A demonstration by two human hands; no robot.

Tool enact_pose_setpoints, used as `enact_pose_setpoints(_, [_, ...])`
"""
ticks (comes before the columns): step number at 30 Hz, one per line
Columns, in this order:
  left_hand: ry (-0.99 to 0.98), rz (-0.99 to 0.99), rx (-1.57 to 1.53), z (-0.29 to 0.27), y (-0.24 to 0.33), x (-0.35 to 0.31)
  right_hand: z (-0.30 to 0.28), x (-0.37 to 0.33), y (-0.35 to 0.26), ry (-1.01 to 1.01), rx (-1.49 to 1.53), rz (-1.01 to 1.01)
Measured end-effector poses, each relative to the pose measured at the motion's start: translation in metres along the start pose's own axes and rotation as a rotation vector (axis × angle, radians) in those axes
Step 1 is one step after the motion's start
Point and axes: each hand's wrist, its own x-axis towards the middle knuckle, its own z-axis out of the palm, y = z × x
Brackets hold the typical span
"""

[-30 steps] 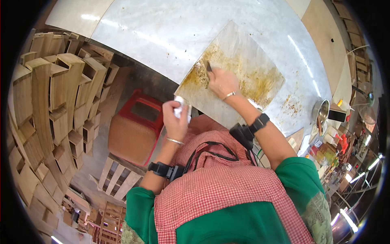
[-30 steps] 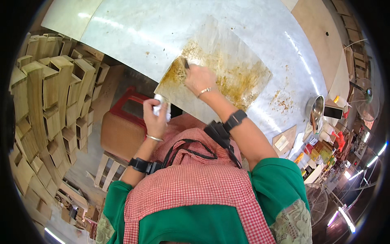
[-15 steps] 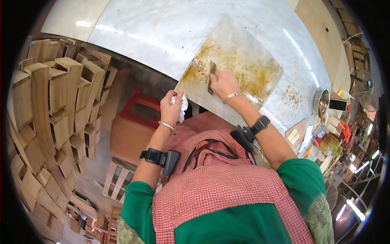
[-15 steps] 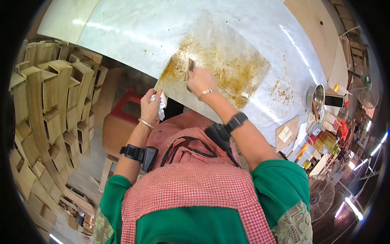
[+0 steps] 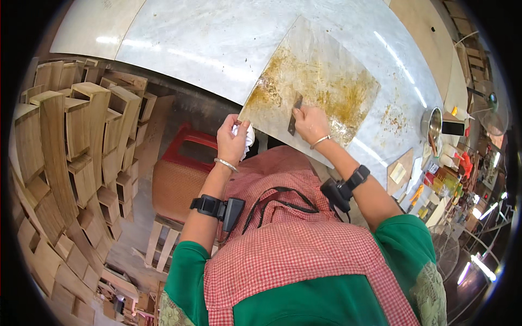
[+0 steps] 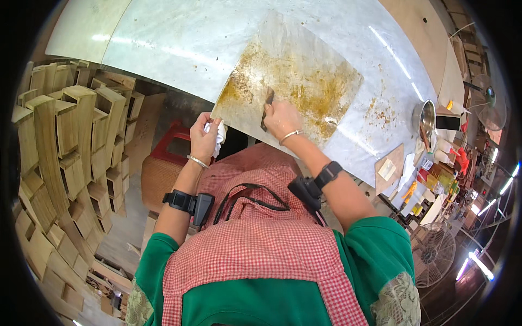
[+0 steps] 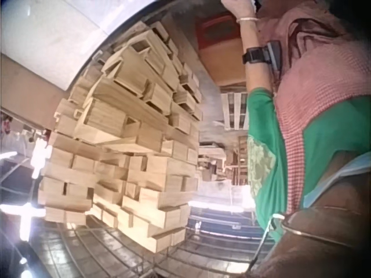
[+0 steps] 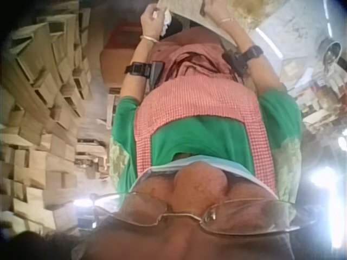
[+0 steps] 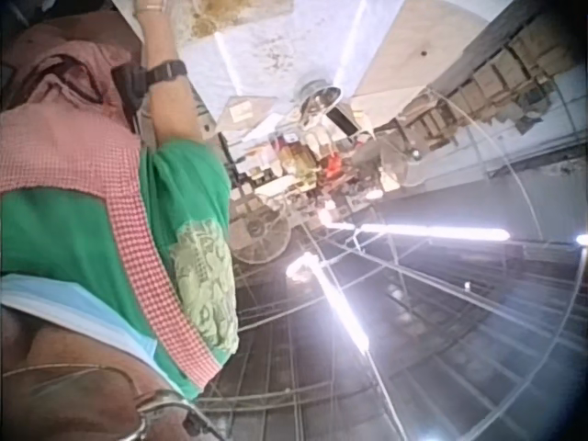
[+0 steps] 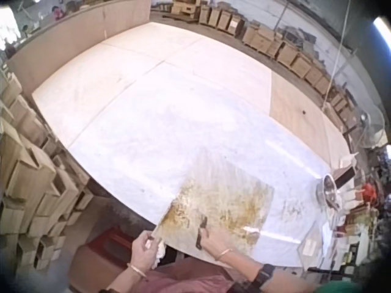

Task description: Cleaning a work table with a cloth and scraping tool in a manufacturing facility.

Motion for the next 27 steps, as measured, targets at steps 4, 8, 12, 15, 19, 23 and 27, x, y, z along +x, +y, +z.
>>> enact_pose_setpoints(4, [-0.054, 0.009, -0.060, 0.003, 0.005, 0.001, 0.000, 0.022, -0.028, 0.210, 0.035, 0.063])
enact_pose_setpoints(8, [-0.018, 0.023, 0.001, -0.006, 0.004, 0.001, -0.006, 0.031, -0.015, 0.079, 0.056, -0.026])
enact_pose_setpoints(12, [-0.059, 0.112, 0.258, -0.004, 0.010, 0.006, -0.002, -0.008, 0.035, 0.127, 0.155, 0.022])
enact_pose_setpoints(15, [-0.063, -0.057, 0.067, -0.008, -0.010, 0.011, -0.002, -0.019, 0.077, 0.255, 0.165, -0.077])
enact_pose_setpoints(19, [-0.196, -0.118, 0.082, -0.031, 0.011, -0.005, -0.018, -0.032, 0.117, 0.399, 0.391, 0.243])
enact_pose_setpoints(23, [-0.305, 0.025, 0.125, -0.014, 0.042, -0.016, -0.050, -0.087, 0.198, 0.555, 0.419, 0.382])
enact_pose_setpoints(27, [-0.386, 0.126, 0.167, 0.024, 0.075, -0.022, -0.064, -0.153, 0.283, 0.696, 0.331, 0.592])
